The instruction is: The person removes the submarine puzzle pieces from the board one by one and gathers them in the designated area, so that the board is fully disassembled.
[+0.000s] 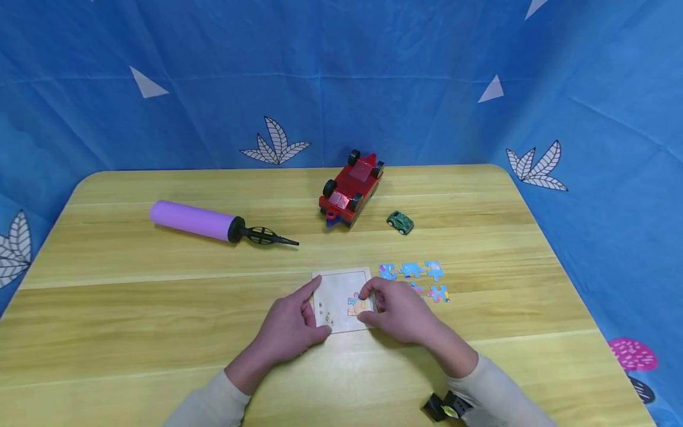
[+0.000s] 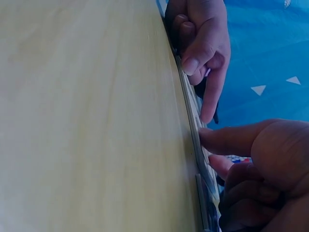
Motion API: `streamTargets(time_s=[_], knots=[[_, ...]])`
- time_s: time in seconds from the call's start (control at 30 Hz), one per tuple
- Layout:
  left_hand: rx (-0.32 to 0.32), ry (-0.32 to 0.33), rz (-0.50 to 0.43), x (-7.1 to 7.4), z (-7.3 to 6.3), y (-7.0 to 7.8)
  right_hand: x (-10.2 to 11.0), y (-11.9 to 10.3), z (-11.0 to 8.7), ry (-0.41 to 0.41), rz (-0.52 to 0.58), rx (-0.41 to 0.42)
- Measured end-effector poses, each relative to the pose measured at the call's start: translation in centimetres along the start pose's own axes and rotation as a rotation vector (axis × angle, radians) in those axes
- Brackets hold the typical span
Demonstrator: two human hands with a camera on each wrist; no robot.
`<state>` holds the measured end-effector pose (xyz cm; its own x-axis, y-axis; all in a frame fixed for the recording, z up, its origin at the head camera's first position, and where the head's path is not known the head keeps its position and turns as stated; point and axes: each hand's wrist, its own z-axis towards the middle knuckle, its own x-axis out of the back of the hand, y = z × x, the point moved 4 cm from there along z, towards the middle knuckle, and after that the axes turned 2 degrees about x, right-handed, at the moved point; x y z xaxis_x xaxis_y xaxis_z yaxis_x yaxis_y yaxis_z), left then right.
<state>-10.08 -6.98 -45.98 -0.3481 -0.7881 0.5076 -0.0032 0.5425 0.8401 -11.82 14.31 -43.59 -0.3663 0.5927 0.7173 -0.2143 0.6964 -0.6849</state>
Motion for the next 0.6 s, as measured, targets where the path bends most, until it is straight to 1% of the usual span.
streamTargets(time_s=[0.07,0.17,0.37,0.6], knots=[[0.004,-0.002,-0.004,0.0,0.0,0.0,0.0,0.0,-0.1,-0.003,0.008,0.003],[0.002,-0.003,-0.005,0.0,0.0,0.0,0.1,0.3,-0.3,-0.008,0.048,0.030],[0.001,-0.001,0.000,0.0,0.1,0.0,1.0,1.6,-1.6,0.009,0.129,0.087],[0.000,0.007,-0.004,-0.1,0.0,-0.1,2.2,3.0,-3.5,0.033,0.175,0.091]])
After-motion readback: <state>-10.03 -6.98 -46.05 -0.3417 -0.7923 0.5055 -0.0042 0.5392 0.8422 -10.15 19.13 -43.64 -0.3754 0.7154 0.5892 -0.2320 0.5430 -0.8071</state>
